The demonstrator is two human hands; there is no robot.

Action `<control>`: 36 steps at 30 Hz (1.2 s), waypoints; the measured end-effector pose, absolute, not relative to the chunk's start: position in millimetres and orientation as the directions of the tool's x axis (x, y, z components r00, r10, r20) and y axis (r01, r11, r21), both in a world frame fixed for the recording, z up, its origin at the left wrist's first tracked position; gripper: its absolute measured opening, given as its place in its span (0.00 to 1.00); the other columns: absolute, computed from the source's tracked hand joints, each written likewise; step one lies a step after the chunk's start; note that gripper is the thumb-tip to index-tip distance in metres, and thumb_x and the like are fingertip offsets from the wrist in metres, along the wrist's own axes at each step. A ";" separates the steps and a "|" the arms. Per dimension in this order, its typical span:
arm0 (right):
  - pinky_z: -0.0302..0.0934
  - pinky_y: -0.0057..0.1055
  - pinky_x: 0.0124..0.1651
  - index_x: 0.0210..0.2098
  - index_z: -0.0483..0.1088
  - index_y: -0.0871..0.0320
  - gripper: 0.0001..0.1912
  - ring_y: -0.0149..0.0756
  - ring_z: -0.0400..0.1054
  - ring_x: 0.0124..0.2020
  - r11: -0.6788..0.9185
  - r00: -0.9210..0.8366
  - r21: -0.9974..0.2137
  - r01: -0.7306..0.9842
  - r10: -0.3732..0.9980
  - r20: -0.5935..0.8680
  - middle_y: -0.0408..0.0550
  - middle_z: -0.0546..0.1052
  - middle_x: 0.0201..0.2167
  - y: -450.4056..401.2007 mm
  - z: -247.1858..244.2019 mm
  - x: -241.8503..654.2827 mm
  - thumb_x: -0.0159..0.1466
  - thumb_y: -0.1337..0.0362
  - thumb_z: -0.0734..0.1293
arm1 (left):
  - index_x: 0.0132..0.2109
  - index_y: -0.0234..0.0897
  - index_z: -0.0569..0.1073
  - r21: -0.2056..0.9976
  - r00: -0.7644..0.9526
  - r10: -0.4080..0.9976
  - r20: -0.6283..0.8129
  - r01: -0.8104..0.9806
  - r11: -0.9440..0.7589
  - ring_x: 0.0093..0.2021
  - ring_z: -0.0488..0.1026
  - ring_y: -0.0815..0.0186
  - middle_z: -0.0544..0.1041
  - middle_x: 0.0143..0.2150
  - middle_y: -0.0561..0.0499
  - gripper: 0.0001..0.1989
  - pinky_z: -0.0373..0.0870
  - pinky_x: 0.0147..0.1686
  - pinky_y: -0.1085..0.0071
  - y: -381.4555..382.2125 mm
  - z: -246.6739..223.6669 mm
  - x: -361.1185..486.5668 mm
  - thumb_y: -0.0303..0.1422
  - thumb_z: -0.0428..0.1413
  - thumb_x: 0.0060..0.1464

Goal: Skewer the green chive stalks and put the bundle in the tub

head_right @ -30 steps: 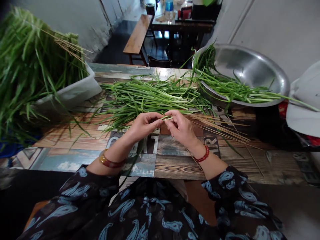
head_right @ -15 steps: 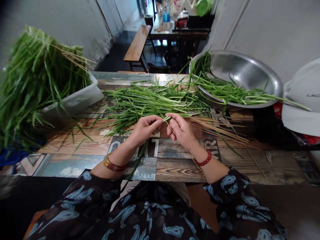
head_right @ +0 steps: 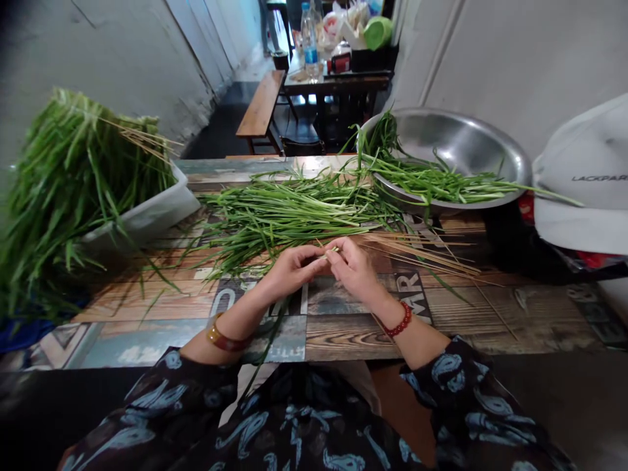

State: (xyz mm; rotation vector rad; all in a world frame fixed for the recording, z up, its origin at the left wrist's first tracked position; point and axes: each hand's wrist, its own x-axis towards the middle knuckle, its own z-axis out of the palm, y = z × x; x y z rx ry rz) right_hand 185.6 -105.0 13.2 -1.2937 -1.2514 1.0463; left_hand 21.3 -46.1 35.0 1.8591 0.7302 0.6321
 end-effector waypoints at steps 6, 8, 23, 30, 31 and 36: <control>0.41 0.24 0.13 0.39 0.67 0.59 0.23 0.22 0.48 0.10 -0.039 0.120 -0.999 0.023 0.992 -0.036 0.30 0.62 0.13 -94.1 18.1 197.5 0.61 0.43 0.66 | 0.54 0.34 0.77 0.834 0.736 0.673 0.071 0.326 -0.445 0.49 0.78 0.60 0.82 0.50 0.45 0.20 0.72 0.51 0.66 -38.3 30.9 8.0 0.28 0.56 0.53; 0.41 0.24 0.13 0.37 0.66 0.58 0.23 0.22 0.48 0.09 -0.020 0.155 -1.000 -0.008 0.988 -0.021 0.30 0.61 0.13 -90.6 20.1 201.0 0.59 0.43 0.67 | 0.52 0.34 0.78 0.773 0.741 0.671 0.015 0.418 -0.478 0.42 0.78 0.62 0.83 0.45 0.47 0.19 0.72 0.45 0.69 -38.5 38.4 -4.0 0.28 0.55 0.53; 0.49 0.24 0.16 0.32 0.68 0.58 0.10 0.25 0.57 0.11 -0.035 0.287 -0.986 0.163 0.958 0.013 0.37 0.68 0.15 -94.2 1.4 217.2 0.61 0.56 0.65 | 0.53 0.37 0.78 0.338 0.639 0.768 -0.052 0.735 -0.588 0.49 0.77 0.57 0.80 0.52 0.42 0.21 0.71 0.51 0.64 -17.7 98.1 -112.5 0.43 0.55 0.57; 0.51 0.24 0.17 0.33 0.68 0.58 0.11 0.26 0.58 0.11 -0.063 0.318 -0.969 0.241 0.948 0.018 0.36 0.68 0.14 -88.0 -3.1 222.5 0.62 0.56 0.63 | 0.44 0.34 0.81 0.421 0.767 0.629 0.130 0.531 -0.735 0.43 0.77 0.62 0.82 0.43 0.45 0.12 0.72 0.48 0.68 4.0 67.2 33.3 0.28 0.53 0.59; 0.51 0.24 0.17 0.33 0.68 0.57 0.11 0.26 0.58 0.11 -0.061 0.317 -0.973 0.223 0.948 0.014 0.36 0.68 0.14 -87.1 -2.5 223.3 0.62 0.56 0.63 | 0.45 0.33 0.81 0.399 0.777 0.613 0.142 0.522 -0.754 0.44 0.77 0.61 0.81 0.44 0.44 0.13 0.71 0.48 0.67 6.7 61.1 50.6 0.27 0.52 0.59; 0.51 0.25 0.16 0.34 0.67 0.56 0.11 0.27 0.57 0.11 0.002 0.328 -0.988 0.156 0.943 0.054 0.35 0.67 0.15 -87.5 5.6 224.5 0.63 0.55 0.62 | 0.46 0.33 0.80 0.262 0.802 0.586 0.116 0.545 -0.797 0.45 0.76 0.59 0.79 0.44 0.42 0.12 0.70 0.47 0.67 16.0 44.6 97.9 0.27 0.53 0.61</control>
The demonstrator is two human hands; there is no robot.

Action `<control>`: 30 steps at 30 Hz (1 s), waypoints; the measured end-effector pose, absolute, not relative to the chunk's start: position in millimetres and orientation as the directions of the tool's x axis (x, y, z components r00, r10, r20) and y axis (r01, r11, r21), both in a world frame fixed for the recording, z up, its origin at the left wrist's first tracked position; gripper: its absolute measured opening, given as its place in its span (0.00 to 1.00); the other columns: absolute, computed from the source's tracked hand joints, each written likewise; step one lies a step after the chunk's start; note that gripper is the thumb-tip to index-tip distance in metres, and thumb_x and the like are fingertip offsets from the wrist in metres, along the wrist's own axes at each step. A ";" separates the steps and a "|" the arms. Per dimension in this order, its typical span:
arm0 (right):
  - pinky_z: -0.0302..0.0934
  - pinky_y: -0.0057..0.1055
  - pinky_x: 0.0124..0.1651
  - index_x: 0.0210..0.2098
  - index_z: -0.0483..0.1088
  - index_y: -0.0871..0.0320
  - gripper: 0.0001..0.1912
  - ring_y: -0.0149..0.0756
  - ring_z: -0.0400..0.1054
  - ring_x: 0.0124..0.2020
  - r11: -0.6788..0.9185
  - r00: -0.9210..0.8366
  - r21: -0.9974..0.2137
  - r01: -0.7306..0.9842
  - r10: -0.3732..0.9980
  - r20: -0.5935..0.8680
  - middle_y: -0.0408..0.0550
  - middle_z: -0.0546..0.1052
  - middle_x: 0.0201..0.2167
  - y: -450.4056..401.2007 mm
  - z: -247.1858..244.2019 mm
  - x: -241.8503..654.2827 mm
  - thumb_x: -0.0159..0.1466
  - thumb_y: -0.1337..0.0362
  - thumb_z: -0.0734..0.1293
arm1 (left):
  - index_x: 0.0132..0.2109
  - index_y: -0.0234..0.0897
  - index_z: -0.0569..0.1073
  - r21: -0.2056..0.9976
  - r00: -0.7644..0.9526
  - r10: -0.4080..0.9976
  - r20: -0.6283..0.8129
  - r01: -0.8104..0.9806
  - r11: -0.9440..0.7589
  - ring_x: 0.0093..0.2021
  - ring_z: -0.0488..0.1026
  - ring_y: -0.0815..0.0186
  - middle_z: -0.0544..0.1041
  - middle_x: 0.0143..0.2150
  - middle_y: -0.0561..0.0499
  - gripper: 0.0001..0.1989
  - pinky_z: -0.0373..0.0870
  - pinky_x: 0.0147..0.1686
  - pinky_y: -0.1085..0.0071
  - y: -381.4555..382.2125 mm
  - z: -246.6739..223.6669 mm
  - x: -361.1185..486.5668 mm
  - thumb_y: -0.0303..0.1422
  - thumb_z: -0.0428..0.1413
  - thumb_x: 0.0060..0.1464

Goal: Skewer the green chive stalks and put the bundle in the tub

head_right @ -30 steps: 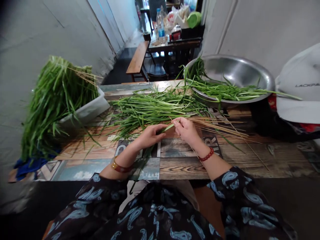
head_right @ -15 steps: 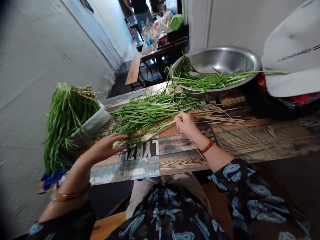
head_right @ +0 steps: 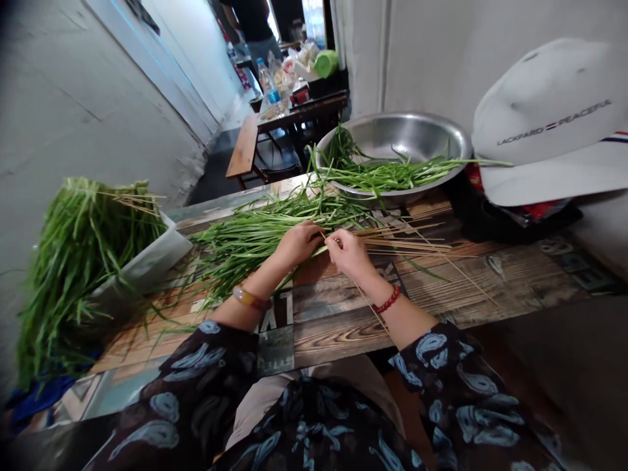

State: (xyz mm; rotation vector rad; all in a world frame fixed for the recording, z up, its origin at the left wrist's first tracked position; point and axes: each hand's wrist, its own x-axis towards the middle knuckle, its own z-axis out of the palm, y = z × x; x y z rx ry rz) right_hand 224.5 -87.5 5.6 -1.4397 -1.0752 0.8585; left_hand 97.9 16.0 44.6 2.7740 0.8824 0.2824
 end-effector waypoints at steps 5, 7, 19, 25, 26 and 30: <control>0.50 0.25 0.18 0.32 0.67 0.55 0.09 0.28 0.58 0.13 0.037 0.337 -0.977 0.211 0.935 0.109 0.37 0.67 0.15 -88.9 15.4 223.7 0.63 0.57 0.63 | 0.40 0.35 0.82 0.119 0.826 0.552 0.112 0.541 -0.833 0.41 0.74 0.58 0.78 0.39 0.42 0.11 0.69 0.43 0.65 19.5 41.5 96.3 0.32 0.55 0.60; 0.50 0.26 0.19 0.32 0.67 0.55 0.08 0.28 0.58 0.14 0.025 0.337 -0.973 0.227 0.936 0.103 0.38 0.67 0.15 -88.9 18.0 223.5 0.63 0.58 0.62 | 0.37 0.35 0.81 0.141 0.813 0.567 0.137 0.550 -0.823 0.40 0.74 0.60 0.78 0.38 0.43 0.10 0.69 0.42 0.66 20.9 40.6 85.6 0.30 0.54 0.59; 0.45 0.23 0.15 0.37 0.69 0.58 0.12 0.23 0.53 0.11 0.007 0.207 -0.999 0.033 0.978 0.014 0.33 0.64 0.15 -99.0 21.0 206.5 0.62 0.56 0.63 | 0.49 0.30 0.79 0.903 0.476 0.879 0.022 0.368 -0.222 0.24 0.66 0.71 0.75 0.27 0.53 0.18 0.63 0.27 0.75 -8.2 29.0 18.3 0.33 0.55 0.54; 0.44 0.24 0.17 0.44 0.73 0.63 0.18 0.22 0.51 0.11 0.047 0.156 -0.998 0.042 0.986 0.053 0.31 0.62 0.14 -99.4 24.4 201.3 0.63 0.56 0.62 | 0.46 0.34 0.82 0.905 0.615 0.781 0.107 0.264 -0.332 0.38 0.75 0.63 0.82 0.38 0.46 0.16 0.69 0.41 0.70 -16.6 33.9 21.6 0.38 0.55 0.59; 0.44 0.24 0.17 0.45 0.73 0.63 0.18 0.22 0.50 0.11 0.052 0.153 -0.998 0.038 0.986 0.057 0.31 0.62 0.14 -99.8 24.7 201.1 0.63 0.56 0.62 | 0.44 0.34 0.82 0.892 0.616 0.778 0.126 0.274 -0.360 0.39 0.75 0.62 0.82 0.38 0.46 0.16 0.69 0.42 0.69 -17.1 33.9 20.8 0.39 0.55 0.59; 0.45 0.24 0.17 0.46 0.72 0.64 0.19 0.22 0.51 0.12 0.054 0.148 -0.999 0.005 0.988 0.054 0.31 0.62 0.14 -103.8 26.2 200.4 0.64 0.56 0.63 | 0.37 0.34 0.83 0.788 0.579 0.784 0.226 0.364 -0.496 0.35 0.72 0.64 0.78 0.32 0.46 0.10 0.67 0.38 0.70 -21.2 34.4 16.3 0.33 0.57 0.56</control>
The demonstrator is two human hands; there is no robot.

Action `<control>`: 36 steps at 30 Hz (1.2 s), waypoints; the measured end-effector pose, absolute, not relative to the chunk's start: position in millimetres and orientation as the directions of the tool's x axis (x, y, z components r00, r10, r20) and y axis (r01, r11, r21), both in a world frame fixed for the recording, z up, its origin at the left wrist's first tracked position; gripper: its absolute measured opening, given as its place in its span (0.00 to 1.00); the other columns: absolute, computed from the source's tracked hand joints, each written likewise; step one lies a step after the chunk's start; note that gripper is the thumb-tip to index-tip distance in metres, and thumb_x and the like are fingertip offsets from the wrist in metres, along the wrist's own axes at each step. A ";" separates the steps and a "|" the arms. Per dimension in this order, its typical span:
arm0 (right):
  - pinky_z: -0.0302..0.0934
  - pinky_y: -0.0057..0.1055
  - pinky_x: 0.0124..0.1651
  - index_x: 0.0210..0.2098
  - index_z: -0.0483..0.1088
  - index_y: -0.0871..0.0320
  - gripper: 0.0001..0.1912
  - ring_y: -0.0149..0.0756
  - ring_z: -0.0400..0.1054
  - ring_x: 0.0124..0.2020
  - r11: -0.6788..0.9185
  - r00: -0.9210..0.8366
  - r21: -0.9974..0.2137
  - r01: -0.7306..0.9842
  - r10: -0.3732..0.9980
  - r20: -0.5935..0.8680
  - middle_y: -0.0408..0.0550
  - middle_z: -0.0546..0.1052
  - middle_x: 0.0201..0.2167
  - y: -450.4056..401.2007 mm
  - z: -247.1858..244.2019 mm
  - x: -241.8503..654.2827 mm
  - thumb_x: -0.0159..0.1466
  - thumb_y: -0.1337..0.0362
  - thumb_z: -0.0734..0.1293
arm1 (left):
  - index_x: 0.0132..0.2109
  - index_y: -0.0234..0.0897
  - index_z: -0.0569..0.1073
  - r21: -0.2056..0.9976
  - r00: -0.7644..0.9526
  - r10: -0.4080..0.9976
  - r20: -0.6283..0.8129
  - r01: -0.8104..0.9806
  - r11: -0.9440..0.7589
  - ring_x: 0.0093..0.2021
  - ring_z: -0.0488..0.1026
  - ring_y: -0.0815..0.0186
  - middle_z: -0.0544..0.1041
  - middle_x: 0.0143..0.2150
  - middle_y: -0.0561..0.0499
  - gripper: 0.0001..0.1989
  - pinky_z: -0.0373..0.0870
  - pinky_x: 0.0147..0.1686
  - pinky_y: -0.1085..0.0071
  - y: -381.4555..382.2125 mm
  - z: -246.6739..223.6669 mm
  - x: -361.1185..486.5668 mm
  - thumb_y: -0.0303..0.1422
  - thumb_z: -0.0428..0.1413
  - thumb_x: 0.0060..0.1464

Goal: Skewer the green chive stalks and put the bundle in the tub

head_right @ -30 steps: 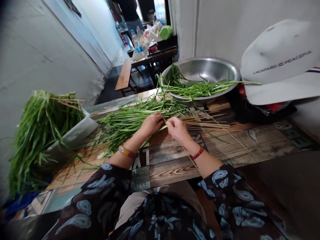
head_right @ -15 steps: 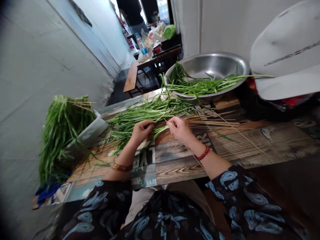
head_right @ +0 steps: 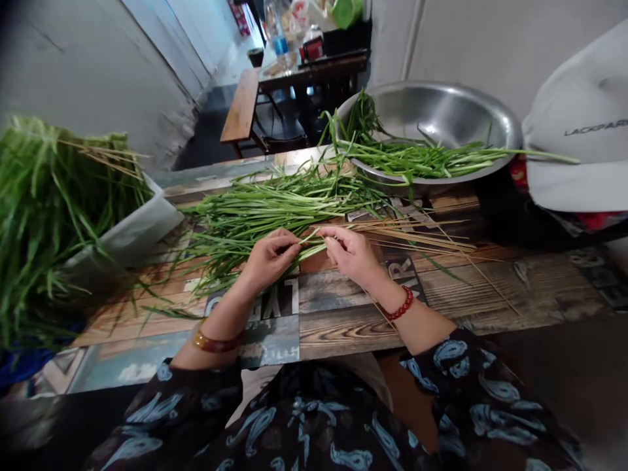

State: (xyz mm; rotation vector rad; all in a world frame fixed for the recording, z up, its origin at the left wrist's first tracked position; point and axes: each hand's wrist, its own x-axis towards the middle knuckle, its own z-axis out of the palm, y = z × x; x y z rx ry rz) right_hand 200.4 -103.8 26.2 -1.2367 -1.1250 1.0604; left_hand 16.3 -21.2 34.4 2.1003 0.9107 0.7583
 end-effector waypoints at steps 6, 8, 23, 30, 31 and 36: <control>0.45 0.24 0.17 0.48 0.73 0.63 0.18 0.22 0.52 0.13 0.047 0.102 -0.996 0.076 0.993 0.054 0.32 0.62 0.14 -109.2 28.5 199.4 0.66 0.58 0.62 | 0.45 0.34 0.82 0.881 0.613 0.771 0.174 0.253 -0.400 0.39 0.75 0.63 0.81 0.39 0.45 0.13 0.68 0.41 0.71 -29.5 41.4 19.2 0.33 0.55 0.59; 0.46 0.23 0.17 0.49 0.73 0.63 0.17 0.22 0.52 0.12 0.040 0.085 -0.996 0.084 0.995 0.047 0.32 0.62 0.14 -110.5 29.2 198.8 0.66 0.59 0.62 | 0.43 0.33 0.82 0.928 0.597 0.794 0.117 0.220 -0.302 0.36 0.74 0.65 0.81 0.35 0.47 0.14 0.68 0.37 0.72 -31.7 42.9 20.4 0.37 0.55 0.60; 0.54 0.23 0.21 0.47 0.76 0.61 0.15 0.24 0.58 0.16 0.045 0.082 -0.964 0.261 0.994 0.069 0.35 0.65 0.16 -114.8 33.5 192.6 0.66 0.63 0.62 | 0.36 0.32 0.80 0.985 0.537 0.833 -0.134 -0.022 0.172 0.21 0.61 0.76 0.73 0.24 0.54 0.14 0.56 0.22 0.78 -36.8 42.7 25.7 0.40 0.66 0.47; 0.53 0.23 0.20 0.47 0.76 0.62 0.16 0.23 0.57 0.16 0.037 0.058 -0.975 0.219 0.997 0.051 0.35 0.66 0.16 -114.1 32.4 191.2 0.65 0.62 0.62 | 0.37 0.32 0.81 0.976 0.522 0.838 -0.161 -0.043 0.214 0.21 0.63 0.76 0.74 0.24 0.53 0.15 0.56 0.21 0.78 -37.2 40.1 24.0 0.38 0.68 0.45; 0.53 0.23 0.20 0.47 0.76 0.62 0.16 0.23 0.57 0.16 0.037 0.055 -0.976 0.213 0.997 0.050 0.35 0.66 0.16 -113.9 32.0 191.1 0.65 0.62 0.62 | 0.37 0.32 0.81 0.975 0.522 0.837 -0.164 -0.045 0.219 0.21 0.63 0.76 0.74 0.24 0.53 0.14 0.56 0.21 0.78 -37.1 39.8 23.8 0.38 0.68 0.45; 0.53 0.23 0.20 0.47 0.76 0.61 0.16 0.23 0.57 0.16 0.012 0.060 -0.981 0.196 0.998 0.025 0.35 0.65 0.16 -113.6 31.3 190.2 0.65 0.62 0.62 | 0.36 0.31 0.81 0.974 0.520 0.838 -0.164 -0.048 0.221 0.21 0.63 0.76 0.75 0.24 0.52 0.14 0.56 0.21 0.78 -37.0 40.2 23.4 0.38 0.68 0.44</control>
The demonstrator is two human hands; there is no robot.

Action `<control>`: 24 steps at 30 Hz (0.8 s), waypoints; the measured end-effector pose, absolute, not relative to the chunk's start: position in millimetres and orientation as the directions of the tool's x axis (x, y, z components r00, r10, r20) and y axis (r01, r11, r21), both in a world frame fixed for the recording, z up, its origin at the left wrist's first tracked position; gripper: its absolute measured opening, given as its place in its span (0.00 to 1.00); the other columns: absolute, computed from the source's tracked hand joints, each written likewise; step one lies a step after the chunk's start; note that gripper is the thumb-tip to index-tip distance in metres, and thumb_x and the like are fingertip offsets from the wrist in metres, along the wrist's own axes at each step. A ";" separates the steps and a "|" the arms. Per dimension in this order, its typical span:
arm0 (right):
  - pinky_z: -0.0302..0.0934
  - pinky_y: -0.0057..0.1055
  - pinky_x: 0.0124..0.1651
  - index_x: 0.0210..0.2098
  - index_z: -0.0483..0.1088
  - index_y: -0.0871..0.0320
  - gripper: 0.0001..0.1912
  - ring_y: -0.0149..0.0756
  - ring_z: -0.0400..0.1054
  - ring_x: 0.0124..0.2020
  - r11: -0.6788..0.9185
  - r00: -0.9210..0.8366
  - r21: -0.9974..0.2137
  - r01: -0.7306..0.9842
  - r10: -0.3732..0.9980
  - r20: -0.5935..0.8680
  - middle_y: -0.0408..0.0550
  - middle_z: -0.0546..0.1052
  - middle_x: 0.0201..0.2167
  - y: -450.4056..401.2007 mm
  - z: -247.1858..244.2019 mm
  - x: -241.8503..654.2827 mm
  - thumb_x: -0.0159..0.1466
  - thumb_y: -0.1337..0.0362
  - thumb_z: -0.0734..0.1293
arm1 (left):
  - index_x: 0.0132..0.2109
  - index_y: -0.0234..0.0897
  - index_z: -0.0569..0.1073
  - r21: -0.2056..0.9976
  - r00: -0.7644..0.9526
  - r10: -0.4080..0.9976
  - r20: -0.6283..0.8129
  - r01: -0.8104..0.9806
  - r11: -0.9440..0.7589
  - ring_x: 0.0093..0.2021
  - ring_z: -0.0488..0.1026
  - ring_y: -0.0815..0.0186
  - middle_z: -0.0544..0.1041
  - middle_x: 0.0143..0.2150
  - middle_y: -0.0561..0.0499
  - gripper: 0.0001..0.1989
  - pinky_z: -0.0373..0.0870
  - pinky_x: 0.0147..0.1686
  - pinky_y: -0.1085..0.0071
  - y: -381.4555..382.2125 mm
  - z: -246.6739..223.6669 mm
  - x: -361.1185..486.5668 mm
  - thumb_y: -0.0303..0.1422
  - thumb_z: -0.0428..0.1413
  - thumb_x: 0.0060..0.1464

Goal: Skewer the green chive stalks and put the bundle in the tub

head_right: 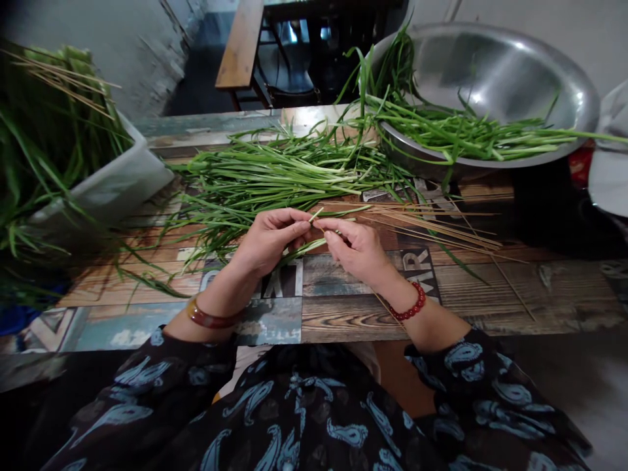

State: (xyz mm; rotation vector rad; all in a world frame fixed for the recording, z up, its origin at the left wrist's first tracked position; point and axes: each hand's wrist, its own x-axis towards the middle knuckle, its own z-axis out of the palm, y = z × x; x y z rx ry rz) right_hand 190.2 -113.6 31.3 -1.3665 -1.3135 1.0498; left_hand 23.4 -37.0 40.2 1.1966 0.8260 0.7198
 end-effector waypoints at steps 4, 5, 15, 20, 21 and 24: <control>0.51 0.23 0.19 0.49 0.76 0.61 0.16 0.23 0.56 0.16 0.001 0.064 -0.983 0.184 0.998 0.013 0.35 0.65 0.16 -114.0 31.4 189.9 0.65 0.62 0.63 | 0.36 0.32 0.81 0.980 0.516 0.845 -0.140 -0.048 0.192 0.21 0.62 0.76 0.74 0.24 0.53 0.14 0.57 0.20 0.78 -38.0 43.0 23.8 0.38 0.68 0.45; 0.51 0.23 0.19 0.49 0.75 0.61 0.16 0.23 0.56 0.16 -0.003 0.064 -0.984 0.181 0.998 0.008 0.35 0.65 0.16 -114.1 31.3 189.8 0.65 0.62 0.64 | 0.35 0.32 0.81 0.982 0.514 0.847 -0.134 -0.047 0.184 0.21 0.62 0.76 0.74 0.24 0.53 0.14 0.57 0.20 0.78 -38.3 43.8 23.9 0.38 0.68 0.45; 0.51 0.23 0.20 0.45 0.76 0.61 0.15 0.23 0.55 0.16 0.039 0.043 -0.992 0.117 0.998 0.045 0.35 0.64 0.16 -113.0 29.9 188.8 0.65 0.62 0.63 | 0.35 0.32 0.81 0.987 0.499 0.857 -0.128 -0.024 0.161 0.21 0.64 0.75 0.74 0.23 0.54 0.13 0.58 0.21 0.77 -39.1 46.1 24.1 0.37 0.68 0.45; 0.50 0.23 0.19 0.44 0.77 0.60 0.14 0.23 0.56 0.17 0.031 0.054 -0.992 0.120 0.998 0.038 0.35 0.64 0.16 -113.7 31.0 189.1 0.65 0.61 0.63 | 0.37 0.33 0.82 0.986 0.499 0.857 -0.131 -0.023 0.165 0.21 0.64 0.75 0.74 0.24 0.54 0.13 0.58 0.21 0.77 -38.9 45.6 23.4 0.36 0.68 0.45; 0.50 0.23 0.19 0.44 0.77 0.60 0.14 0.23 0.56 0.17 0.028 0.055 -0.992 0.120 0.998 0.035 0.35 0.64 0.16 -113.9 31.3 189.1 0.65 0.61 0.63 | 0.37 0.33 0.82 0.986 0.500 0.856 -0.132 -0.021 0.165 0.21 0.65 0.75 0.74 0.24 0.54 0.13 0.58 0.21 0.77 -38.7 45.5 23.2 0.36 0.68 0.45; 0.50 0.23 0.19 0.43 0.77 0.60 0.14 0.23 0.55 0.16 0.033 0.053 -0.993 0.110 0.998 0.039 0.35 0.64 0.16 -113.9 31.4 188.5 0.65 0.62 0.63 | 0.37 0.34 0.82 0.985 0.503 0.853 -0.142 -0.017 0.174 0.21 0.65 0.75 0.74 0.24 0.54 0.12 0.57 0.20 0.78 -38.1 44.5 22.5 0.36 0.68 0.45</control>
